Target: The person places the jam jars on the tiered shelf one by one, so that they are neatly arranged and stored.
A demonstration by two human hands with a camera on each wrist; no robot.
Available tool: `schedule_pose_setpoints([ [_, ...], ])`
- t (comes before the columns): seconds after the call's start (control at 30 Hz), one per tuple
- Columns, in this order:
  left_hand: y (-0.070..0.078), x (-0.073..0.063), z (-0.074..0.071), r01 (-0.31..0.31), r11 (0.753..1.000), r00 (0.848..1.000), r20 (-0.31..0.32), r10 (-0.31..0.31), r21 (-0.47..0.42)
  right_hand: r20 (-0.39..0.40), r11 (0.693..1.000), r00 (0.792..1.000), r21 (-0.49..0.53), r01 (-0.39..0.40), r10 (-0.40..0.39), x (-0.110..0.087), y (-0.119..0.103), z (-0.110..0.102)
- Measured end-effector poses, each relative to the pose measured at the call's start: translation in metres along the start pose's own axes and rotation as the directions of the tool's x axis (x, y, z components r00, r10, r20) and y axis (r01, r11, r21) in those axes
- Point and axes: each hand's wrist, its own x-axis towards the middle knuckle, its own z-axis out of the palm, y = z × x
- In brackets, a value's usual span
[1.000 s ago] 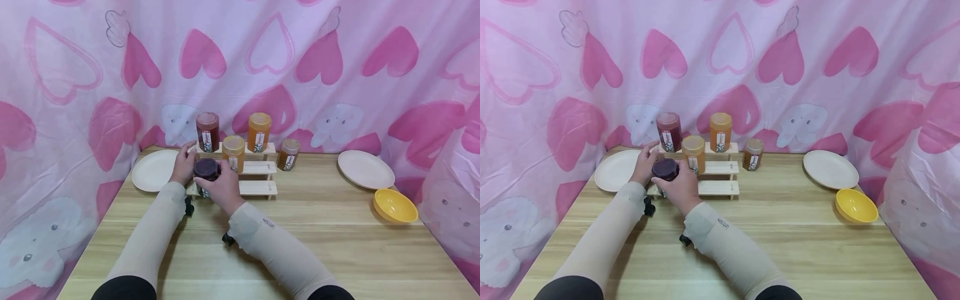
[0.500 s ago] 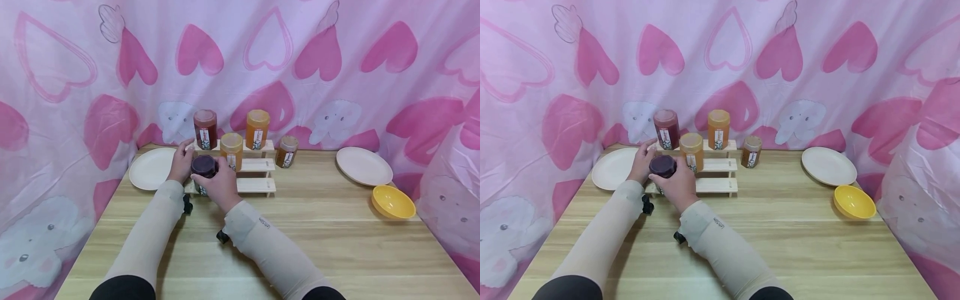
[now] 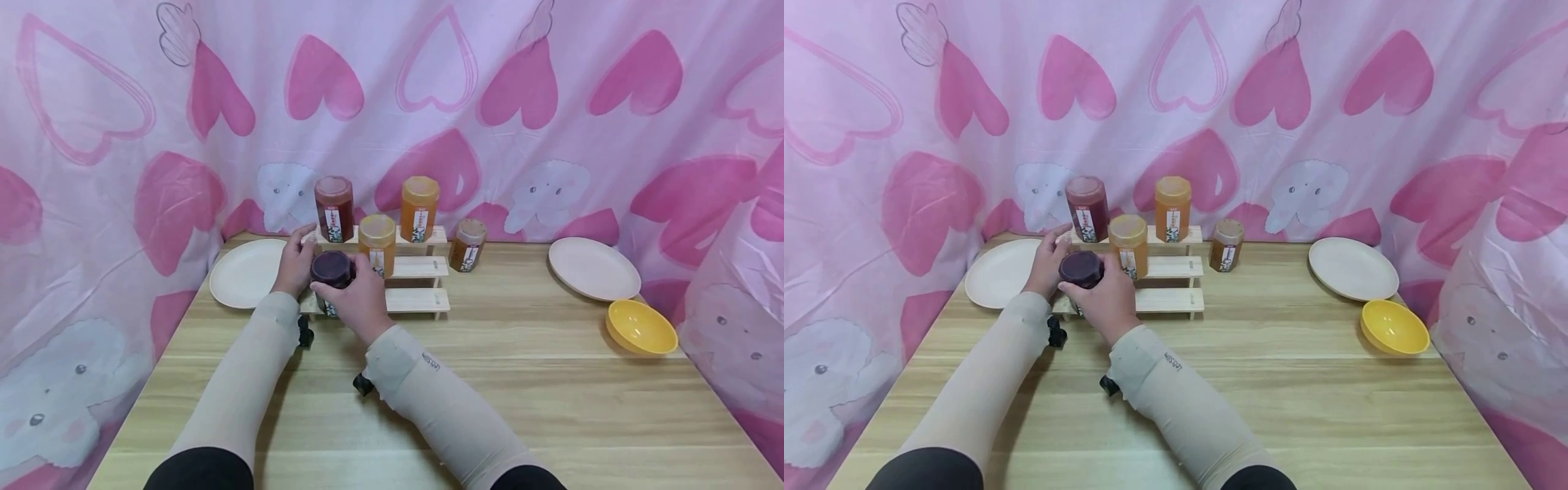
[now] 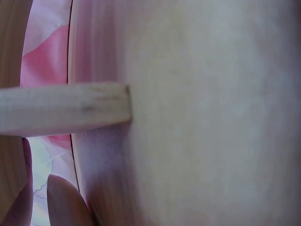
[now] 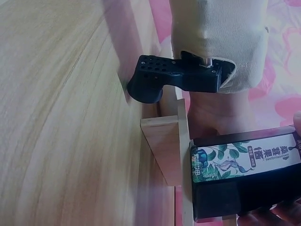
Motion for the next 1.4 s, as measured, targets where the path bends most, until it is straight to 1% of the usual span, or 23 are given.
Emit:
schedule_pose_setpoints([
  [0.5,0.003,-0.002,0.0,-0.014,1.0,1.0,0.007,0.014,0.001,-0.004,1.0,1.0,0.002,0.02,-0.02,0.001,0.003,0.0],
  [0.7,0.002,-0.003,-0.001,-0.013,0.999,1.0,0.01,0.014,-0.033,0.002,1.0,1.0,-0.003,0.024,-0.024,0.001,0.004,0.001],
  [0.87,0.003,-0.002,0.0,-0.009,1.0,1.0,0.018,0.009,-0.027,0.005,0.999,1.0,-0.016,0.031,-0.031,0.0,0.004,-0.001],
  [1.1,0.005,-0.001,0.001,-0.026,1.0,1.0,0.017,0.026,-0.018,0.002,0.998,0.999,-0.055,0.038,-0.038,0.0,0.002,-0.003],
  [1.23,0.005,-0.001,0.0,-0.017,0.999,1.0,0.021,0.017,-0.03,0.018,0.997,1.0,-0.071,0.023,-0.022,-0.001,0.0,-0.005],
  [1.4,0.004,-0.002,0.0,-0.01,1.0,1.0,0.021,0.011,-0.017,0.056,0.995,0.998,-0.1,0.018,-0.012,-0.007,-0.002,-0.012],
])
